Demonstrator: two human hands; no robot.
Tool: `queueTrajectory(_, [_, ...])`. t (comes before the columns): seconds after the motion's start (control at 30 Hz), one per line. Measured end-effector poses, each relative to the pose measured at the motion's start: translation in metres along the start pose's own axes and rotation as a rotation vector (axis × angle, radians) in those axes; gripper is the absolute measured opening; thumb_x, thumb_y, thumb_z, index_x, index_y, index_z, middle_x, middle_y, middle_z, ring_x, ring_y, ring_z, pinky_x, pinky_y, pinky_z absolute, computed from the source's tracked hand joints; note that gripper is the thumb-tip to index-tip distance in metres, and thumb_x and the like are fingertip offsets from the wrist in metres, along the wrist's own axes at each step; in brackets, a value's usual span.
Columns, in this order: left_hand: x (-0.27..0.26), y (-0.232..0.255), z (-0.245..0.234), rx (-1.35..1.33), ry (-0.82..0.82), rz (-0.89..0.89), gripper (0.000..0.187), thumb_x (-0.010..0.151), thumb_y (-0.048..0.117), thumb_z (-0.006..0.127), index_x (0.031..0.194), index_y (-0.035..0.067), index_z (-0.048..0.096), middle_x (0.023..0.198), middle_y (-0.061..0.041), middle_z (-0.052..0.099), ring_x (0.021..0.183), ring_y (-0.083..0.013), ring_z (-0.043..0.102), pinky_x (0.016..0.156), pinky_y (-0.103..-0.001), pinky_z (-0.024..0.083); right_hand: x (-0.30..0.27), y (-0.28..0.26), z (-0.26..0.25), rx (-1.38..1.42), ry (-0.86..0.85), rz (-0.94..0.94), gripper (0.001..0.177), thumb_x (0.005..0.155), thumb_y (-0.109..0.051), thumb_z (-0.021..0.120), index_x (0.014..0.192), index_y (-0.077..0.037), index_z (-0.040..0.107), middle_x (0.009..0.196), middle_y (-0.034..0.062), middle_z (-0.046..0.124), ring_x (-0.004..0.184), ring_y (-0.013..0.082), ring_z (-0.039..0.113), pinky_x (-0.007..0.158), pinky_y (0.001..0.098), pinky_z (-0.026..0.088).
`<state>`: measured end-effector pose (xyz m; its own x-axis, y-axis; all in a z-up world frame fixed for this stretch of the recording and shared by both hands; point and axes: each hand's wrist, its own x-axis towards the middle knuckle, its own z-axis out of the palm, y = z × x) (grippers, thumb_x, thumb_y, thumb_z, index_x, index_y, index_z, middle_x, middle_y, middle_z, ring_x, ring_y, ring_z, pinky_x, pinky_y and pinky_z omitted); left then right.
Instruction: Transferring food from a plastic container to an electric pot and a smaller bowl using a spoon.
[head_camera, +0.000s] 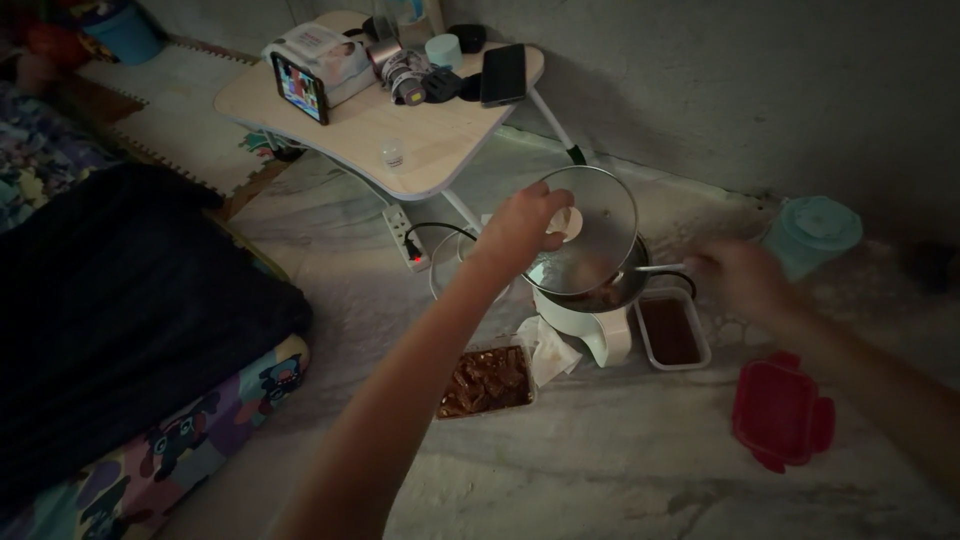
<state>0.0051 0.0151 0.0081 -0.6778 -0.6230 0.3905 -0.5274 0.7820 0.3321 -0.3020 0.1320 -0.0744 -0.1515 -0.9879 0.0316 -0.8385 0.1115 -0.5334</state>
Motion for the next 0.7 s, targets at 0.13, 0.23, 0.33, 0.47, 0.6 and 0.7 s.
queueTrajectory(0.13, [0.000, -0.002, 0.002, 0.001, 0.004, -0.006, 0.049, 0.070, 0.010, 0.086, 0.116, 0.013, 0.068, 0.103, -0.015, 0.067, 0.093, -0.0384, 0.070, 0.081, -0.047, 0.058, -0.001, -0.003, 0.008, -0.338, 0.079, -0.439, 0.034, 0.082, -0.014, 0.065, 0.114, -0.017, 0.075, 0.111, 0.0069, 0.070, 0.102, 0.0240, 0.068, 0.088, 0.0383, 0.056])
queueTrajectory(0.23, [-0.001, -0.004, 0.004, -0.015, 0.003, -0.023, 0.049, 0.071, 0.012, 0.086, 0.116, 0.013, 0.068, 0.103, -0.015, 0.067, 0.093, -0.0382, 0.070, 0.081, -0.047, 0.059, -0.019, -0.004, 0.007, -0.478, 0.105, -0.497, 0.035, 0.086, -0.011, 0.064, 0.120, -0.012, 0.069, 0.112, 0.0078, 0.066, 0.104, 0.0252, 0.065, 0.088, 0.0379, 0.055])
queueTrajectory(0.33, [-0.001, -0.006, 0.005, -0.030, 0.009, -0.033, 0.048, 0.071, 0.012, 0.086, 0.116, 0.013, 0.069, 0.103, -0.015, 0.067, 0.093, -0.0379, 0.070, 0.081, -0.047, 0.059, -0.040, -0.015, -0.006, -0.494, 0.179, -0.308, 0.037, 0.087, -0.009, 0.063, 0.123, -0.015, 0.068, 0.115, 0.0074, 0.065, 0.105, 0.0250, 0.064, 0.089, 0.0375, 0.054])
queueTrajectory(0.47, [0.002, -0.008, 0.010, -0.041, -0.006, -0.060, 0.049, 0.071, 0.013, 0.086, 0.117, 0.014, 0.069, 0.103, -0.014, 0.067, 0.093, -0.0380, 0.070, 0.082, -0.047, 0.058, -0.051, -0.022, -0.021, -0.523, 0.194, -0.386, 0.034, 0.085, -0.008, 0.064, 0.118, -0.009, 0.067, 0.115, 0.0088, 0.064, 0.110, 0.0260, 0.063, 0.091, 0.0383, 0.054])
queueTrajectory(0.6, [0.005, -0.013, 0.015, -0.056, -0.005, -0.075, 0.050, 0.070, 0.014, 0.087, 0.116, 0.014, 0.069, 0.103, -0.014, 0.067, 0.093, -0.0376, 0.070, 0.083, -0.047, 0.058, -0.053, -0.032, -0.004, -0.502, -0.055, -0.190, 0.028, 0.094, -0.013, 0.062, 0.122, -0.014, 0.066, 0.115, 0.0065, 0.062, 0.102, 0.0193, 0.064, 0.087, 0.0337, 0.055])
queueTrajectory(0.7, [0.006, -0.012, 0.015, -0.064, -0.004, -0.071, 0.050, 0.069, 0.013, 0.087, 0.116, 0.014, 0.069, 0.103, -0.015, 0.067, 0.094, -0.0376, 0.070, 0.082, -0.047, 0.058, -0.039, -0.026, 0.020, -0.695, 0.013, -0.419, 0.038, 0.082, -0.012, 0.066, 0.119, -0.020, 0.069, 0.116, 0.0051, 0.062, 0.113, 0.0230, 0.060, 0.096, 0.0371, 0.053])
